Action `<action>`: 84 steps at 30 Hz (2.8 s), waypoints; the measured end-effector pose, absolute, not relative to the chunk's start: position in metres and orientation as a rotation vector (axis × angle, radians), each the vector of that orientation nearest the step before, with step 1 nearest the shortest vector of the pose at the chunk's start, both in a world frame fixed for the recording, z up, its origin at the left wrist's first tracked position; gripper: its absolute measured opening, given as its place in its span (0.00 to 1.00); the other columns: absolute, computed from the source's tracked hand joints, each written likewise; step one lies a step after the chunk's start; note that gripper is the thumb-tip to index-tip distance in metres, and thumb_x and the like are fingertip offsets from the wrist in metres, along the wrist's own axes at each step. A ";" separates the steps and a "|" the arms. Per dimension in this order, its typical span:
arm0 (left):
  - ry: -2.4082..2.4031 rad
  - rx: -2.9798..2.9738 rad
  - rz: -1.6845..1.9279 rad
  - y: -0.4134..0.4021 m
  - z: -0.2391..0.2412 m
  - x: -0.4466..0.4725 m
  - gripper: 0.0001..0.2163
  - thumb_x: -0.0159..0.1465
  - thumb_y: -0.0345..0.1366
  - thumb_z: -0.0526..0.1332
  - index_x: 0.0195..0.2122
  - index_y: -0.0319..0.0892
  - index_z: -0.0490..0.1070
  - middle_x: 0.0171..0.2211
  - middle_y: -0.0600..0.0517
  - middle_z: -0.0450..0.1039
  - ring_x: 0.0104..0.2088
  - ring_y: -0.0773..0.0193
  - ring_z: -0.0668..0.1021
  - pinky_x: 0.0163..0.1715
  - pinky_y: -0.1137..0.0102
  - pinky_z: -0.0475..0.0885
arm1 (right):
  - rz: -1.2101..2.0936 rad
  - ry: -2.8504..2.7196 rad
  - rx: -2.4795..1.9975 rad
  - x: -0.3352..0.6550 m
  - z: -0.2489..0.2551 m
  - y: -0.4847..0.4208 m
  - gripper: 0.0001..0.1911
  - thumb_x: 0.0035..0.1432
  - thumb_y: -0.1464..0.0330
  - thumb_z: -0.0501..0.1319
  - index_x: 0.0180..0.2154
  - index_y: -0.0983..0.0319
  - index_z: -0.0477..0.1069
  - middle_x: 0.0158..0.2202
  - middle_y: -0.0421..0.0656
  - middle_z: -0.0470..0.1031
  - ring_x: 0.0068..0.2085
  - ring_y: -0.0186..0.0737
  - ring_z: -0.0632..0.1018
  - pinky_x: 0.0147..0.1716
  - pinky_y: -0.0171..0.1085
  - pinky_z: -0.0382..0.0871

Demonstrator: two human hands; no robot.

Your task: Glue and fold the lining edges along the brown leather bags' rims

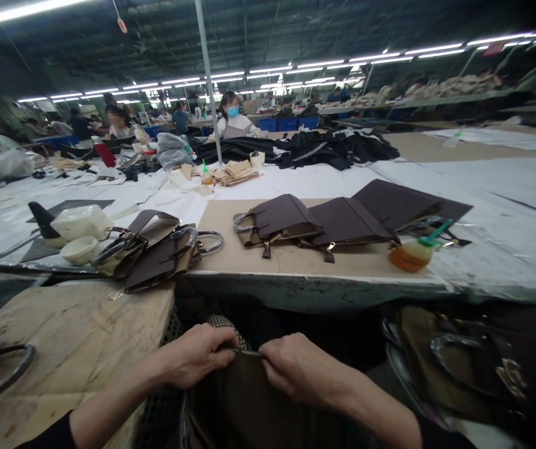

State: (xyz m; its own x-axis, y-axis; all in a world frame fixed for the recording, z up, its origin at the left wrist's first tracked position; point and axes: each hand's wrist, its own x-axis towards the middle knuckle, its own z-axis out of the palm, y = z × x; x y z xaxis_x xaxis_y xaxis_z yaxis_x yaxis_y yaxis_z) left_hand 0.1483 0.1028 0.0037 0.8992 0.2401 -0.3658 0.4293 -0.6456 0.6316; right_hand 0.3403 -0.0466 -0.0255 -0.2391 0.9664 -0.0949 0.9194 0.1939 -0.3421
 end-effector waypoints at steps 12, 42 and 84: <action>0.499 2.344 -0.318 0.102 0.002 0.153 0.08 0.65 0.38 0.54 0.38 0.46 0.73 0.27 0.57 0.69 0.28 0.65 0.71 0.27 0.74 0.60 | 0.166 -2.313 -1.912 0.329 -0.056 -0.058 0.08 0.65 0.76 0.52 0.36 0.62 0.68 0.31 0.42 0.75 0.27 0.41 0.75 0.24 0.39 0.52; 0.486 2.326 -0.281 0.102 -0.003 0.150 0.07 0.65 0.35 0.54 0.36 0.47 0.71 0.30 0.58 0.72 0.32 0.65 0.73 0.30 0.74 0.60 | 0.695 -1.989 -1.925 0.325 -0.049 -0.044 0.14 0.66 0.69 0.50 0.35 0.63 0.72 0.33 0.47 0.78 0.32 0.41 0.75 0.32 0.37 0.57; 0.177 2.120 -0.689 0.059 -0.005 0.245 0.16 0.58 0.35 0.61 0.48 0.48 0.76 0.37 0.57 0.78 0.36 0.62 0.77 0.31 0.75 0.67 | 0.027 -1.377 -1.804 0.335 -0.105 -0.163 0.15 0.64 0.74 0.60 0.51 0.55 0.71 0.53 0.48 0.72 0.51 0.45 0.77 0.46 0.40 0.77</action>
State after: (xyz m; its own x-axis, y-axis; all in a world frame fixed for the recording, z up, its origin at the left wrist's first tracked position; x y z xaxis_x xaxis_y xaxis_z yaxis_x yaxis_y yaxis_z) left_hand 0.2450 0.0591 -0.0047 0.8364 -0.1212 -0.5345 0.3634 -0.6075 0.7064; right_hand 0.3355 -0.1630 -0.1050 0.3946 0.8019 0.4486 0.7833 -0.0384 -0.6204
